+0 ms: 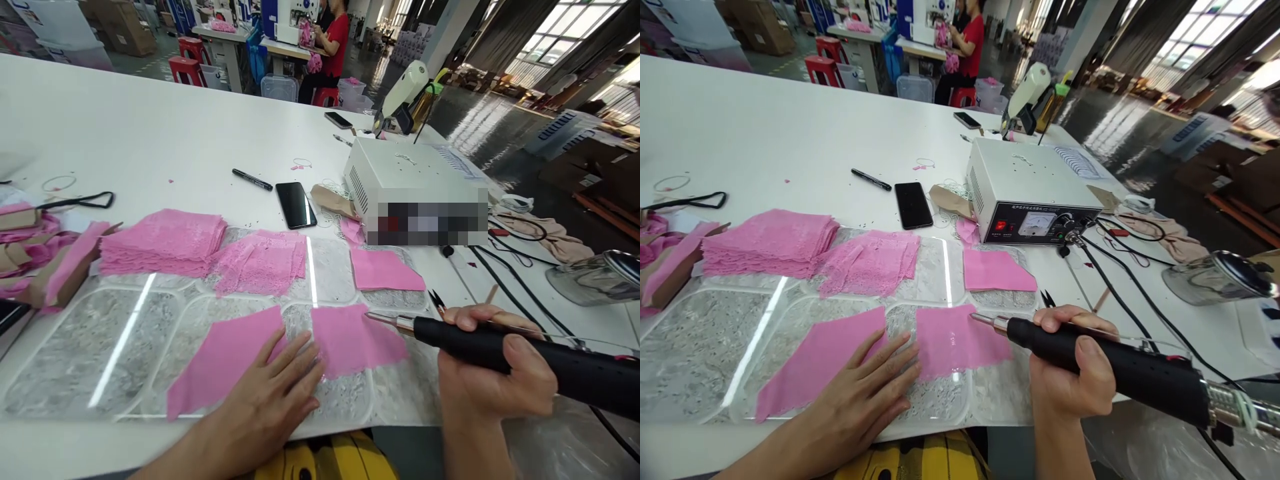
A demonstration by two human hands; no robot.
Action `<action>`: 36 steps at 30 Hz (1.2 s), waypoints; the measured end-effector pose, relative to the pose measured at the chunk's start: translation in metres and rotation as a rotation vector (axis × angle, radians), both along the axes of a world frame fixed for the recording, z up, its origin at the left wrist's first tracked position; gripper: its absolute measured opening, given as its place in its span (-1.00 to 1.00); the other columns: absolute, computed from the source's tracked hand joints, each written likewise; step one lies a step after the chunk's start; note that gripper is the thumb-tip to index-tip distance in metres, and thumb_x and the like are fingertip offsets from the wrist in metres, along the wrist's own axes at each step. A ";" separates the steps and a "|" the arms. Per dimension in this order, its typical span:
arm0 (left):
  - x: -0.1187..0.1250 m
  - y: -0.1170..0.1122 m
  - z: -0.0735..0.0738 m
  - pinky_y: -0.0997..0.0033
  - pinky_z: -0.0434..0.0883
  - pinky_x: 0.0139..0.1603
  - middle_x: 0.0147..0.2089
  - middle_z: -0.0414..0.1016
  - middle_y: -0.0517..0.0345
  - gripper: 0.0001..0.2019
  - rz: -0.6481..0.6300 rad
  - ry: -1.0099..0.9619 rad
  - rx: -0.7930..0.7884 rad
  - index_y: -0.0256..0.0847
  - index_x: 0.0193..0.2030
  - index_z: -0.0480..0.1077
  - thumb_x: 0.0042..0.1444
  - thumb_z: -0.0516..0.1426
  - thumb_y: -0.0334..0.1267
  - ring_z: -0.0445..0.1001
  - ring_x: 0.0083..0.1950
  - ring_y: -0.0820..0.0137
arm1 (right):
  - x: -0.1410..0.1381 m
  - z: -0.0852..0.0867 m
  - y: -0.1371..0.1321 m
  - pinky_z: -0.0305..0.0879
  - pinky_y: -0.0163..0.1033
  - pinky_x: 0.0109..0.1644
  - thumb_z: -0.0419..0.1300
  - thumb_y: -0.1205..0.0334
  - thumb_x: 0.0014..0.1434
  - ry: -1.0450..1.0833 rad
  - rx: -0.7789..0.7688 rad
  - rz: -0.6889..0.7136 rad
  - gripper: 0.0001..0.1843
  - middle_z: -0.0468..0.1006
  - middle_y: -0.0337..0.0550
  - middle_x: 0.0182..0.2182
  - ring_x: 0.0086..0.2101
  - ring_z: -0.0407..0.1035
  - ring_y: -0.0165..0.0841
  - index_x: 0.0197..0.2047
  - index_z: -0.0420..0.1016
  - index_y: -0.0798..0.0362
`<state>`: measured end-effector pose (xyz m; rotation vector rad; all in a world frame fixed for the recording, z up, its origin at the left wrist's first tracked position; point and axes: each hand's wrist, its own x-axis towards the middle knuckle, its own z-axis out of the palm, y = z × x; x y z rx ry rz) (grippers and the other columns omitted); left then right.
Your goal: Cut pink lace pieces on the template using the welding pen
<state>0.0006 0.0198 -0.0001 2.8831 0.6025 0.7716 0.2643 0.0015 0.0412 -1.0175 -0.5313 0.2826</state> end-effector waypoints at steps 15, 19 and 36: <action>0.004 -0.002 -0.004 -0.02 0.11 0.40 0.10 0.52 0.01 -0.71 0.017 0.021 -0.049 -0.32 0.09 0.40 0.38 -0.01 -0.22 0.36 0.27 0.16 | -0.018 -0.002 0.018 0.24 -0.22 -0.51 0.08 0.24 -0.28 -0.016 0.012 0.078 -0.88 0.34 -0.28 -0.59 -0.60 0.20 -0.43 -0.55 0.34 0.04; 0.005 -0.002 -0.004 -0.02 0.13 0.38 0.11 0.52 0.03 -0.70 0.019 0.017 -0.050 -0.31 0.10 0.40 0.38 -0.01 -0.22 0.36 0.26 0.15 | -0.019 -0.003 0.018 0.27 -0.20 -0.49 0.10 0.25 -0.25 -0.064 0.013 0.091 -0.92 0.35 -0.27 -0.59 -0.59 0.21 -0.43 -0.56 0.32 0.05; 0.005 -0.007 -0.011 -0.02 0.00 0.44 0.10 0.51 0.00 -0.71 0.033 -0.025 -0.071 -0.31 0.09 0.40 0.32 0.08 -0.21 0.31 0.30 0.17 | -0.035 -0.005 0.023 0.31 -0.15 -0.48 0.12 0.24 -0.16 -0.128 0.039 0.192 -0.88 0.38 -0.24 -0.54 -0.58 0.26 -0.40 -0.46 0.38 0.06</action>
